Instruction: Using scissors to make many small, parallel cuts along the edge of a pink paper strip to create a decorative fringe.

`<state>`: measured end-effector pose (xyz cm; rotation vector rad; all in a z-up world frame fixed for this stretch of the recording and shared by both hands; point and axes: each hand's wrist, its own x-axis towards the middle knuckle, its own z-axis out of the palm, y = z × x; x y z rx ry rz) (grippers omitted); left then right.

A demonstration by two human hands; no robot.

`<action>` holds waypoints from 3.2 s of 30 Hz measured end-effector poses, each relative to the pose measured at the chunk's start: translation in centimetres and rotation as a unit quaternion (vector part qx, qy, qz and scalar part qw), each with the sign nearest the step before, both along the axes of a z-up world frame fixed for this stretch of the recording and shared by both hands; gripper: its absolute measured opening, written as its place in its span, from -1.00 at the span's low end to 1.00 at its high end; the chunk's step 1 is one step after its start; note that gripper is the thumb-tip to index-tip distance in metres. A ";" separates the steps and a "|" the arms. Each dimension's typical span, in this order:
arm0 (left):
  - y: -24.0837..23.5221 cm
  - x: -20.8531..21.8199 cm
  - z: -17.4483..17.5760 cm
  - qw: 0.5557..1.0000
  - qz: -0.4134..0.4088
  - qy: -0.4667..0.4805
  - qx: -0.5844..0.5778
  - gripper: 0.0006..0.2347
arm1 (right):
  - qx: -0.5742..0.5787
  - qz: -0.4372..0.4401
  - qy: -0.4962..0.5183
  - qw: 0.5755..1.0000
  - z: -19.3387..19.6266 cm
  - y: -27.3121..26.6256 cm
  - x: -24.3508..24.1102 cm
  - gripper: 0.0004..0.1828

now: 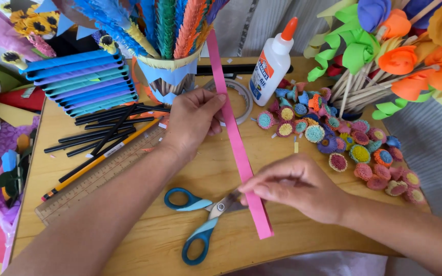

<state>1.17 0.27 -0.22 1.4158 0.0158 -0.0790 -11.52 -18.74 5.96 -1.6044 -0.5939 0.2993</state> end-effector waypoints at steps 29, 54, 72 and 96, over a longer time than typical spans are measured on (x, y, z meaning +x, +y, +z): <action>-0.6 -5.3 8.2 0.966 -0.216 -0.016 -0.139 -0.92 | 0.537 -0.177 -0.017 0.825 -5.1 -15.9 -7.6 -0.85; -2.9 -5.6 4.7 0.980 -0.180 -0.071 -0.049 -0.88 | 0.201 -0.235 -0.041 0.950 -4.9 -1.6 4.1 -0.68; 3.5 -14.8 7.3 0.510 -0.355 -0.269 0.735 -0.89 | 0.229 -0.259 0.045 0.937 -5.6 -3.5 5.2 -0.71; 3.6 -13.8 13.3 0.790 -0.282 0.049 0.542 -0.90 | 0.320 -0.280 0.156 0.892 -3.4 -5.1 4.5 -0.84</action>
